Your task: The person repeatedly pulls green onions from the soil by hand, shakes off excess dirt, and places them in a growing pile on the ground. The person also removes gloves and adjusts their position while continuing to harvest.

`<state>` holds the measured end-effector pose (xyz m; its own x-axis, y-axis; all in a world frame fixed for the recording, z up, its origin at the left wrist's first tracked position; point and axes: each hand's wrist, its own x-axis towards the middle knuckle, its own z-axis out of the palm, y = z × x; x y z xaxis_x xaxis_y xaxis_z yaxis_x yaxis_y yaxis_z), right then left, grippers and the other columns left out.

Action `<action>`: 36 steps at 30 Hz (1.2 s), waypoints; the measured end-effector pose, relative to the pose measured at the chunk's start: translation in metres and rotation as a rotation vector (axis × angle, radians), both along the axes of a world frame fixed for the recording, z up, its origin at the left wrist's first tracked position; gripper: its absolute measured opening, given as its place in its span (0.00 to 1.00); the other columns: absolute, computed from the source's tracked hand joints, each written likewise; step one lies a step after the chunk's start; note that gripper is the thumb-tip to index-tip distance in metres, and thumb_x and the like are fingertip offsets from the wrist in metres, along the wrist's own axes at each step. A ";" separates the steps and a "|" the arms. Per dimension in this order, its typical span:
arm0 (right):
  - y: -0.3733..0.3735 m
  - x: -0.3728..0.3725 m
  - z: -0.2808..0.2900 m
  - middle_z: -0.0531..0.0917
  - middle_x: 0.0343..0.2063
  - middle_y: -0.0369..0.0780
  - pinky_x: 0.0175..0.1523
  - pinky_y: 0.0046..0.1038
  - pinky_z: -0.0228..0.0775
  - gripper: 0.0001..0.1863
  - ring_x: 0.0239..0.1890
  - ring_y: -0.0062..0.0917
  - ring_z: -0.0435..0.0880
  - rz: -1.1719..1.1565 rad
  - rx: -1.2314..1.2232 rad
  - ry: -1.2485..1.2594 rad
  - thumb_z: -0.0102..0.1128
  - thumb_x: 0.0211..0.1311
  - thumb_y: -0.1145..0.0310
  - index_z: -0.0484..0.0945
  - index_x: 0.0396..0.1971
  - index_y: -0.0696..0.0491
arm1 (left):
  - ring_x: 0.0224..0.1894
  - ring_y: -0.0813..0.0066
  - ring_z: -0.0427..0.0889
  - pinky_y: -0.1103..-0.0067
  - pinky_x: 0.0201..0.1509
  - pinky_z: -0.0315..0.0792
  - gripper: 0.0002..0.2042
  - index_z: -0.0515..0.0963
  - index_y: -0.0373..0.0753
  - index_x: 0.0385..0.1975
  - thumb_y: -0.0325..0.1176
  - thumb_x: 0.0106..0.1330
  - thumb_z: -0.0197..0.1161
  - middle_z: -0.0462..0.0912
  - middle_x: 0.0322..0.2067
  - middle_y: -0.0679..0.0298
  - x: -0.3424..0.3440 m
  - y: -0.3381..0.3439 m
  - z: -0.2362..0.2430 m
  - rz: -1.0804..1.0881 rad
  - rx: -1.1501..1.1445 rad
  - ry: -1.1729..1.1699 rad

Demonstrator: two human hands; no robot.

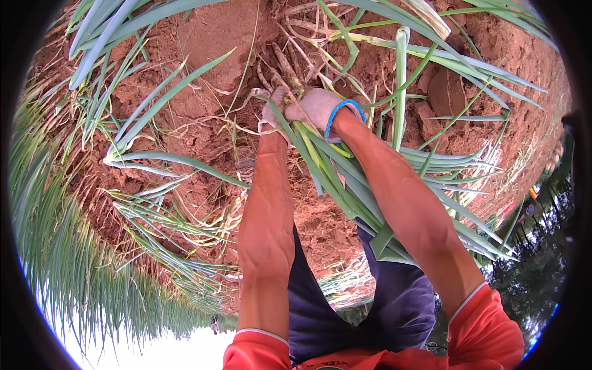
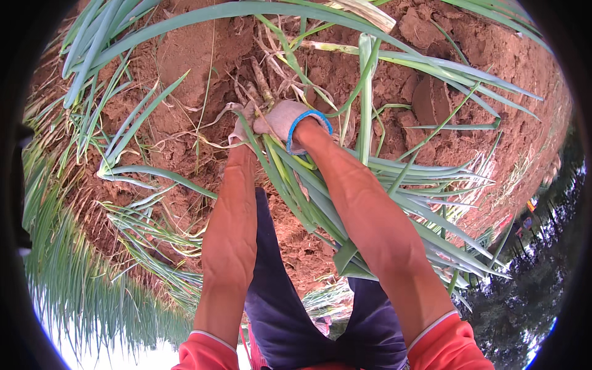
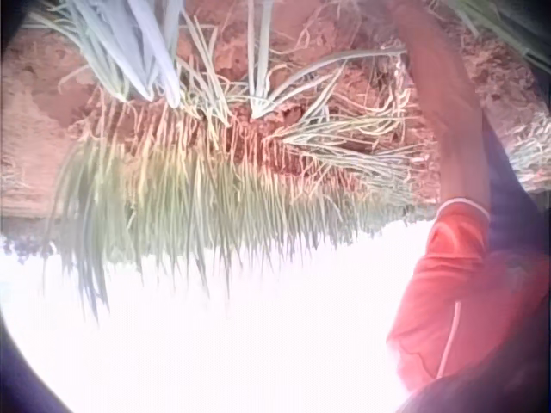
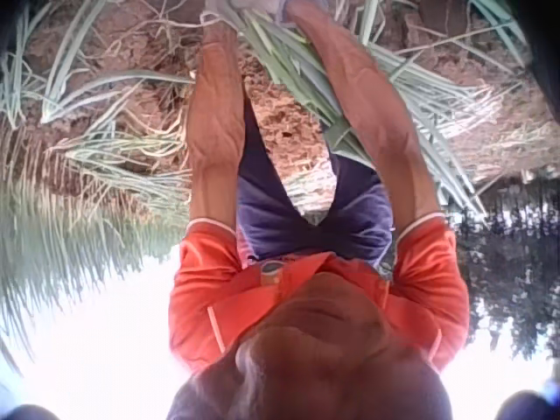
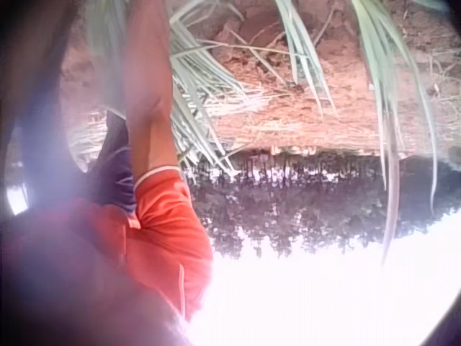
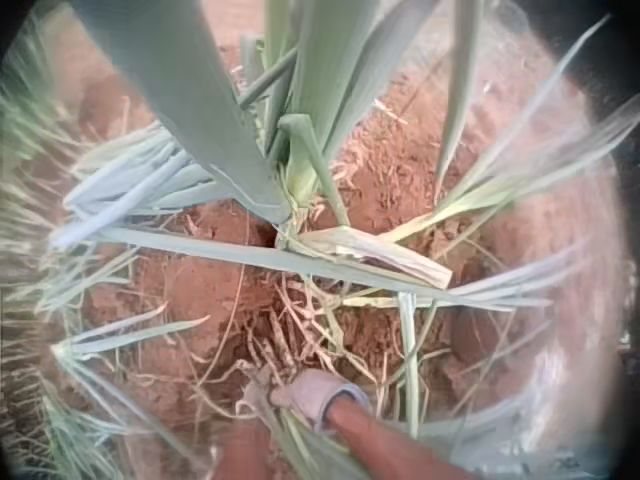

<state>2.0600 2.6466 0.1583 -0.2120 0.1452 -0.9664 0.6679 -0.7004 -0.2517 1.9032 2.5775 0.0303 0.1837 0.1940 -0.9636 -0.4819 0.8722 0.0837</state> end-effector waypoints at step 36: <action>-0.184 0.354 0.444 0.83 0.25 0.58 0.35 0.50 0.78 0.32 0.31 0.57 0.87 -0.036 0.230 -0.225 0.74 0.46 0.52 0.75 0.39 0.64 | 0.55 0.71 0.82 0.69 0.54 0.81 0.23 0.75 0.42 0.64 0.51 0.78 0.59 0.82 0.54 0.63 0.323 -0.121 0.493 -0.220 -0.133 -0.386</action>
<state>2.4139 2.4628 0.6026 0.0125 0.3692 -0.9293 0.7003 -0.6666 -0.2554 2.2261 2.4566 0.5231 0.5570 -0.0102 -0.8304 -0.2584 0.9482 -0.1850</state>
